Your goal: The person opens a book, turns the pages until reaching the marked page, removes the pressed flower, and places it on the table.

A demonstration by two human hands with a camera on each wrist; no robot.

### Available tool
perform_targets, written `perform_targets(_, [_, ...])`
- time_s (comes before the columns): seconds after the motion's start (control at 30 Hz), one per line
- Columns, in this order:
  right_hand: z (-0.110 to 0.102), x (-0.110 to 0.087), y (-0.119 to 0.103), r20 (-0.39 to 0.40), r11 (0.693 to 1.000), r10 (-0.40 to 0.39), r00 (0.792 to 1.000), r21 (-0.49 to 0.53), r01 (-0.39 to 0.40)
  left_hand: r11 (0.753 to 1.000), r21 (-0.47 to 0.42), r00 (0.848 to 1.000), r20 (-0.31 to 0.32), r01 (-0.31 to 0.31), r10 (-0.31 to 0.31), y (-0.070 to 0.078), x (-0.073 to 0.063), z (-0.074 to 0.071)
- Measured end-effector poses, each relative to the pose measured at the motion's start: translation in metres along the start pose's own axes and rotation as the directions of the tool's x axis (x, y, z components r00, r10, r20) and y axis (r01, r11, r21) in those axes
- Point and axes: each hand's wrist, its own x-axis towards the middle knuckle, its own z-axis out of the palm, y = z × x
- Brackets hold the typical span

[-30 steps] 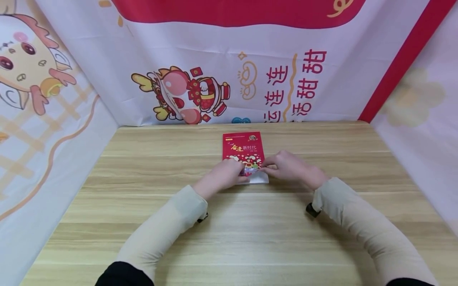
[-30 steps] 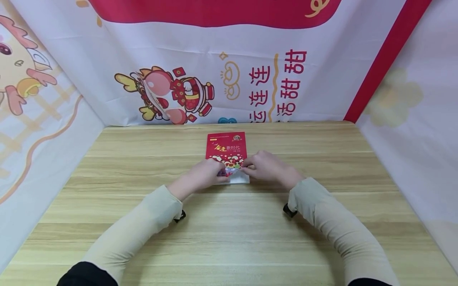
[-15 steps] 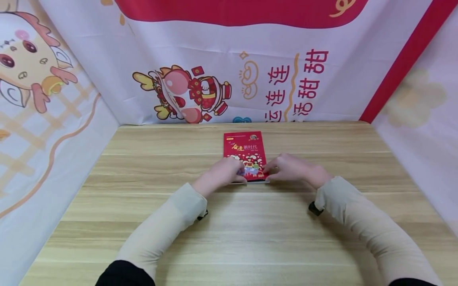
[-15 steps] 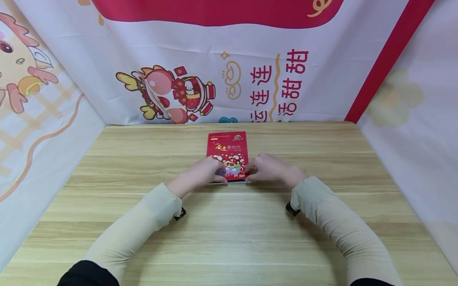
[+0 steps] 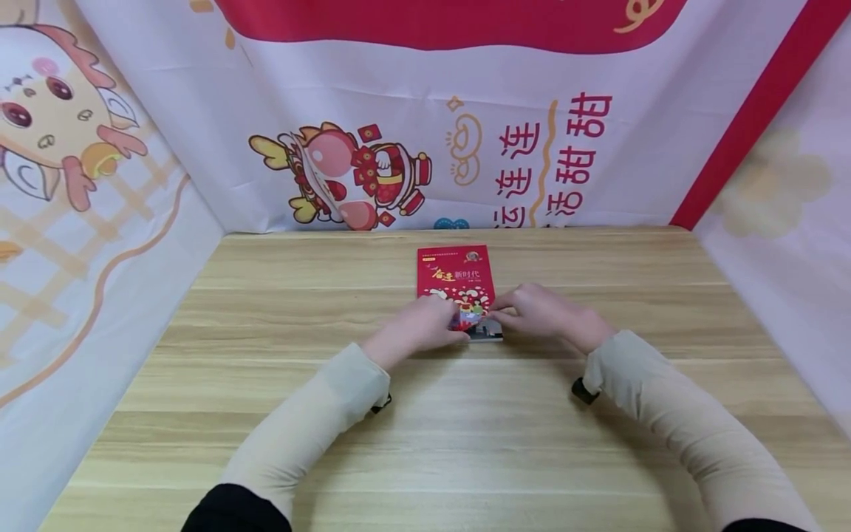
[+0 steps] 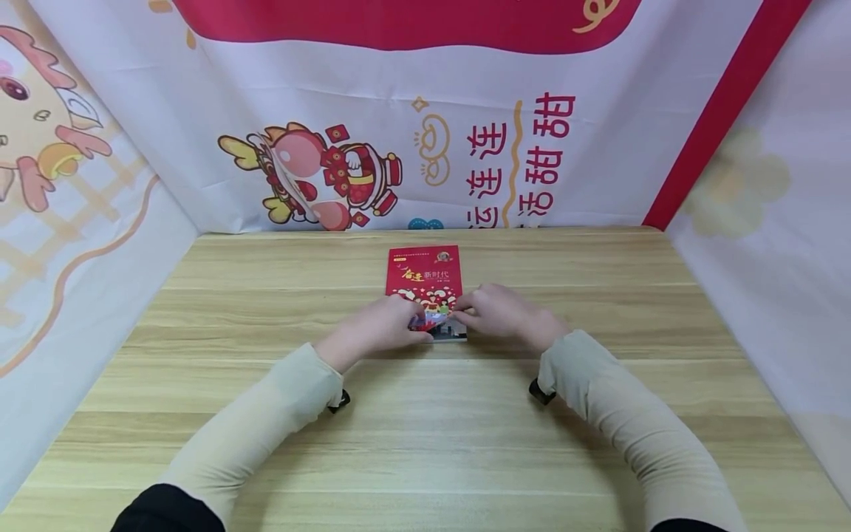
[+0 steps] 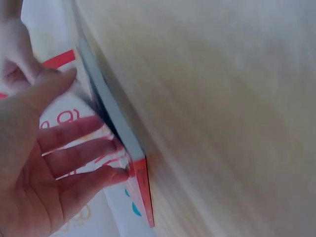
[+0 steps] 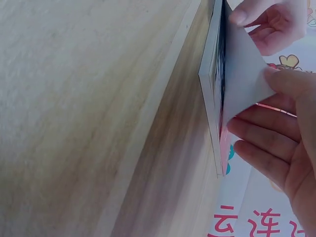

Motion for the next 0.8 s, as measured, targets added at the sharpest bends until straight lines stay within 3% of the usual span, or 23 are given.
perform_targets(0.17, [0.0, -0.001, -0.001, -0.122, 1.0, -0.024, 0.992, -0.017, 0.022, 0.999, 0.049, 0.999, -0.037, -0.021, 0.022, 0.001, 0.002, 0.001])
perform_targets(0.3, [-0.002, -0.003, -0.001, -0.219, 0.999, -0.025, 0.975, -0.025, 0.019, 1.0, 0.03, 0.999, -0.035, -0.003, 0.004, -0.001, 0.003, 0.002])
perform_targets(0.4, [-0.002, -0.005, 0.001, -0.242, 1.0, -0.009, 0.97, -0.029, 0.002, 1.0, -0.009, 0.999, -0.032, 0.005, -0.006, -0.003, 0.003, 0.002])
perform_targets(0.47, [0.0, -0.005, 0.001, -0.216, 0.999, -0.018, 0.976, -0.049, 0.008, 0.999, -0.042, 0.999, -0.038, 0.018, -0.02, -0.004, 0.004, 0.002])
perform_targets(0.6, [0.007, -0.005, -0.001, -0.056, 0.996, -0.04, 0.998, -0.084, 0.035, 0.993, -0.107, 0.997, -0.054, 0.043, -0.049, -0.007, 0.005, 0.002])
perform_targets(0.7, [0.012, -0.003, -0.003, 0.047, 0.995, -0.041, 0.998, -0.094, 0.045, 0.988, -0.149, 0.996, -0.062, 0.049, -0.059, -0.01, 0.004, 0.002])
perform_targets(0.8, [0.013, -0.003, -0.004, 0.075, 0.995, -0.031, 0.997, -0.097, 0.038, 0.976, -0.209, 0.994, -0.082, 0.059, -0.078, -0.012, 0.003, 0.001])
